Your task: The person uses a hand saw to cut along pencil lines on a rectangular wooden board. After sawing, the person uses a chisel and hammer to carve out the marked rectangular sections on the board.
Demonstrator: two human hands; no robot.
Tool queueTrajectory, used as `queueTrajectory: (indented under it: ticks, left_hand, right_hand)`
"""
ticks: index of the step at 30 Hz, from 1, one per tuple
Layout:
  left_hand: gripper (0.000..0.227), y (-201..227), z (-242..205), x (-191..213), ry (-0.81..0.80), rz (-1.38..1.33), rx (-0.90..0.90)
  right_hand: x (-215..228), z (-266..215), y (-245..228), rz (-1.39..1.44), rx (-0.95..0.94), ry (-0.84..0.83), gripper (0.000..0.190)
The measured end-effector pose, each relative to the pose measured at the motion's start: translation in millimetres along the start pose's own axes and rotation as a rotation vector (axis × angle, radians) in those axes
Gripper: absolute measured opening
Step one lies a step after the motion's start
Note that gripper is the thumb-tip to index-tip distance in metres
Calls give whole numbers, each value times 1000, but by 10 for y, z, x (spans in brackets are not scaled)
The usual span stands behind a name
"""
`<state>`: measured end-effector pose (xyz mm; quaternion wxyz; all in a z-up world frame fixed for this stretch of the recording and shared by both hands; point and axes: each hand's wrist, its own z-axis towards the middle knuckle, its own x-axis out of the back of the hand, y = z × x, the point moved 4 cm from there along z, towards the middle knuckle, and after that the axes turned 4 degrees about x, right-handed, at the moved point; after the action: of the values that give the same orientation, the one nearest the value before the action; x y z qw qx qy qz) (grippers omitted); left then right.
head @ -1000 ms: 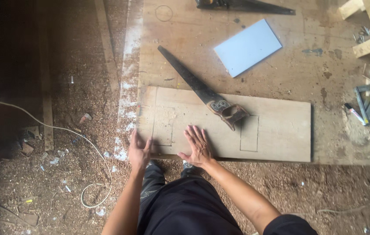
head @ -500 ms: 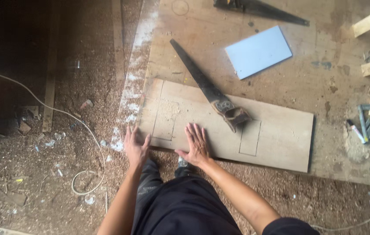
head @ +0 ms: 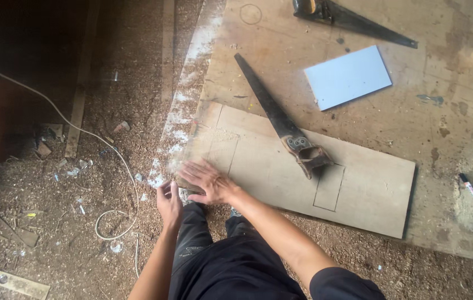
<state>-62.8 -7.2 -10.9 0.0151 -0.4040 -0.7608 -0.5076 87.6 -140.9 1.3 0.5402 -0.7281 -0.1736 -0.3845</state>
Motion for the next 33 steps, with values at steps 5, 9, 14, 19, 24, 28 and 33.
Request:
queueTrajectory:
  ticks: [5,9,14,19,24,28,33]
  left_hand:
    - [49,63,30,-16,-83,45,30]
    - [57,17,49,-46,-119,10,42]
    - [60,-31,147,-89,-196,-28,33]
    - [68,86,152,-204,-254,74,39]
    - [77,373,48,-310,-131,278,-130]
    - [68,563,-10,-378,-50,479,-333]
    - [74,696,21,-603,-102,620,-447]
  right_hand:
    - [455,-164,465,-119,-274,615,86]
    - [526,-70,531,-200,-417,878,101]
    - [68,281,-104,15,353,126,83]
    - [234,-188,383,-14,-58,493,60]
    - [565,-1058,1129,-312,-329,586,62]
    - [887,-1451,1463,-223,-524,686,80]
    - [932,-1495,1403,-148,-685,668,88]
